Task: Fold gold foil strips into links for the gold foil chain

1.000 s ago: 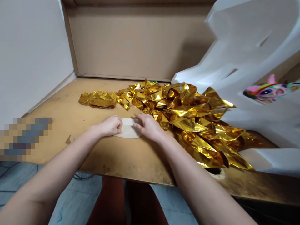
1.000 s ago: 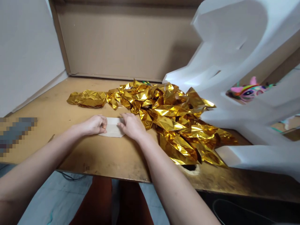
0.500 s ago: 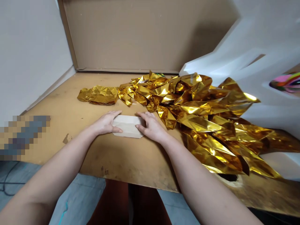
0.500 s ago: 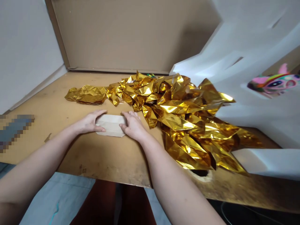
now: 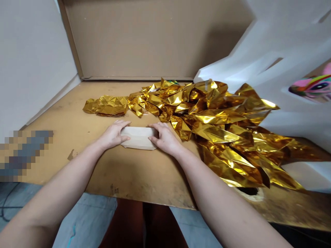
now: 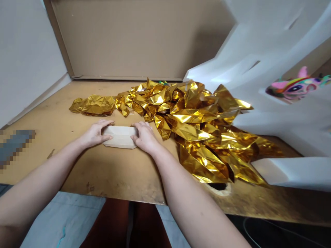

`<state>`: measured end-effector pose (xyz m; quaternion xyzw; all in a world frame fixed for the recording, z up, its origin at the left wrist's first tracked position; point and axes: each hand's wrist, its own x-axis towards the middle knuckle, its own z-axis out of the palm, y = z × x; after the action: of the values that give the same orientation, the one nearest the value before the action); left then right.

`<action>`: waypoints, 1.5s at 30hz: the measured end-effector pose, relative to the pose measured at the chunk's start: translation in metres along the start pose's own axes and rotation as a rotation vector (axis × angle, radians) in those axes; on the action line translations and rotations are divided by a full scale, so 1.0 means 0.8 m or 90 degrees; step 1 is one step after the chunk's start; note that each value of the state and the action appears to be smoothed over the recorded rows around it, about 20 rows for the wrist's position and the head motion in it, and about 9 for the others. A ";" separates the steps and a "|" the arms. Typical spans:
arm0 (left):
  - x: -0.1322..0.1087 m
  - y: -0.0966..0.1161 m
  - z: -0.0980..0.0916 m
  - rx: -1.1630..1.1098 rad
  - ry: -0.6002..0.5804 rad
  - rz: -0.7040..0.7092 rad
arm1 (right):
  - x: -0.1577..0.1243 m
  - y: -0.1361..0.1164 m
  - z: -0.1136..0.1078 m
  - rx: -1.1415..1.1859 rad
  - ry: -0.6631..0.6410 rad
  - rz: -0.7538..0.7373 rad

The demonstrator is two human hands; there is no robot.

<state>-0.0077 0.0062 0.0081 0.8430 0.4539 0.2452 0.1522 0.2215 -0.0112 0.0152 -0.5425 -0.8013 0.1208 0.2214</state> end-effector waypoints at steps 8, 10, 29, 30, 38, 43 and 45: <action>-0.001 0.009 -0.009 0.073 -0.006 0.036 | -0.004 -0.007 -0.009 0.005 0.043 -0.034; -0.002 0.011 -0.009 0.091 -0.011 0.057 | -0.005 -0.007 -0.011 0.004 0.046 -0.063; -0.015 0.039 -0.014 0.146 -0.129 0.168 | -0.018 -0.016 -0.031 -0.097 -0.194 -0.187; -0.015 0.043 -0.011 0.130 -0.137 0.181 | -0.019 -0.016 -0.031 -0.096 -0.194 -0.182; -0.019 0.048 0.002 0.076 -0.239 0.216 | -0.020 -0.022 -0.026 -0.105 -0.162 -0.172; -0.018 0.052 0.000 0.071 -0.259 0.191 | -0.021 -0.031 -0.020 -0.132 -0.177 -0.159; -0.017 0.053 -0.001 0.073 -0.258 0.189 | -0.021 -0.032 -0.022 -0.145 -0.188 -0.154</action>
<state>0.0145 -0.0283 0.0256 0.9397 0.2983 0.0646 0.1540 0.2142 -0.0375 0.0376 -0.4404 -0.8927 0.0801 0.0515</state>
